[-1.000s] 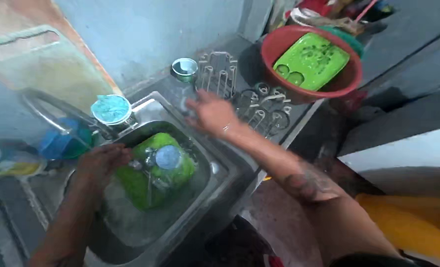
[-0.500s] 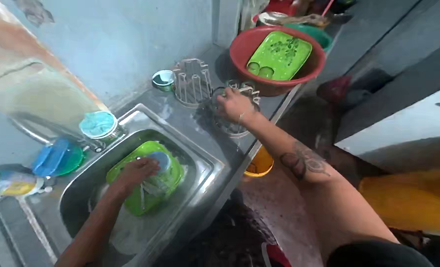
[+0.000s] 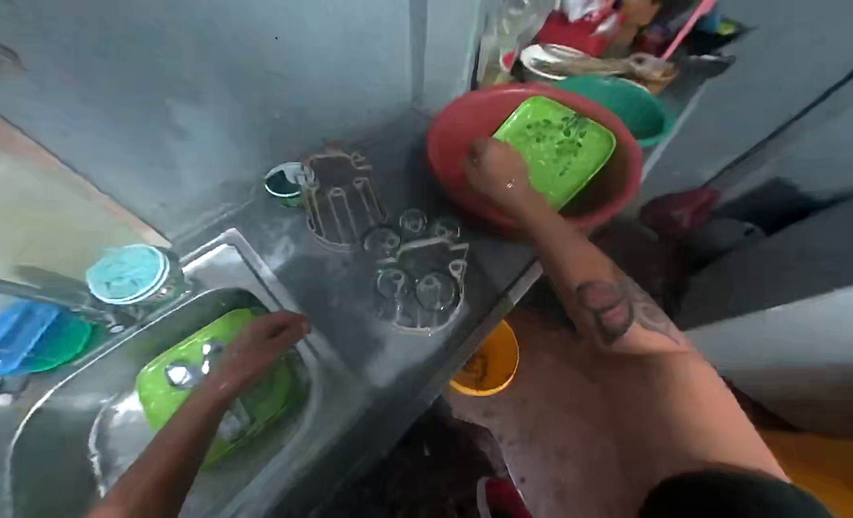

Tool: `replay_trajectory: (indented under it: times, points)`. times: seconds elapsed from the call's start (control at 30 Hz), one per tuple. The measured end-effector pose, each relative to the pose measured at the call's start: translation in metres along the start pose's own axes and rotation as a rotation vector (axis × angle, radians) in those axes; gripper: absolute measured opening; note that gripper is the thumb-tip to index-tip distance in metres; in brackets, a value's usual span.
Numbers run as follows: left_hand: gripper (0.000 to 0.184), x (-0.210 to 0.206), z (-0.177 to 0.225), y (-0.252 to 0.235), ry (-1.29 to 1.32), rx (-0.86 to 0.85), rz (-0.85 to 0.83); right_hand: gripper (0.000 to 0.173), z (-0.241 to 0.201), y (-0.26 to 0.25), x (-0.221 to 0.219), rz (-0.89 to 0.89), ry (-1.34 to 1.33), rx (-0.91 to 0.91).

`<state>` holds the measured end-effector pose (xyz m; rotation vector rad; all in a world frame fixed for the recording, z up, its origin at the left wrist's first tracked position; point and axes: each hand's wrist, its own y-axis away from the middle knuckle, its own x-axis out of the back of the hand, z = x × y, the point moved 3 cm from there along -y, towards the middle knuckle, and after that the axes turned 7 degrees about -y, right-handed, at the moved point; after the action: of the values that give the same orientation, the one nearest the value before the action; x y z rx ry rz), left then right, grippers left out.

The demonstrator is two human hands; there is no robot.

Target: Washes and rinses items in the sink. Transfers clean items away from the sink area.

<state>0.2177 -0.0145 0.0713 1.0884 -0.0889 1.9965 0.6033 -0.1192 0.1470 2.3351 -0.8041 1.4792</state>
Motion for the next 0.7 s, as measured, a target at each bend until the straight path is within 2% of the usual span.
replay_trajectory:
  times: [0.1, 0.2, 0.3, 0.4, 0.53, 0.6, 0.7]
  points:
    - [0.028, -0.005, 0.054, -0.008, -0.082, -0.037, 0.150, 0.047, 0.071, -0.065, -0.011, -0.141, 0.034, -0.127]
    - [0.035, -0.021, 0.092, -0.013, -0.198, -0.289, 0.262, 0.062, 0.120, -0.116, -0.055, -0.311, 0.039, -0.127]
    - [0.038, -0.038, 0.110, -0.017, -0.320, -0.449, 0.340, 0.075, 0.138, -0.144, -0.088, -0.377, 0.057, -0.103]
    - [0.037, -0.044, 0.119, -0.018, -0.382, -0.454, 0.370, 0.070, 0.136, -0.158, -0.094, -0.444, 0.109, -0.073]
    - [0.045, -0.052, 0.132, -0.023, -0.475, -0.472, 0.391, 0.048, 0.139, -0.159, -0.083, -0.427, 0.052, 0.002]
    - [0.054, -0.059, 0.144, -0.025, -0.532, -0.498, 0.387, 0.049, 0.140, -0.155, -0.067, -0.375, -0.034, -0.004]
    - [0.063, -0.074, 0.156, -0.031, -0.597, -0.572, 0.401, 0.059, 0.125, -0.137, -0.012, -0.220, -0.096, 0.036]
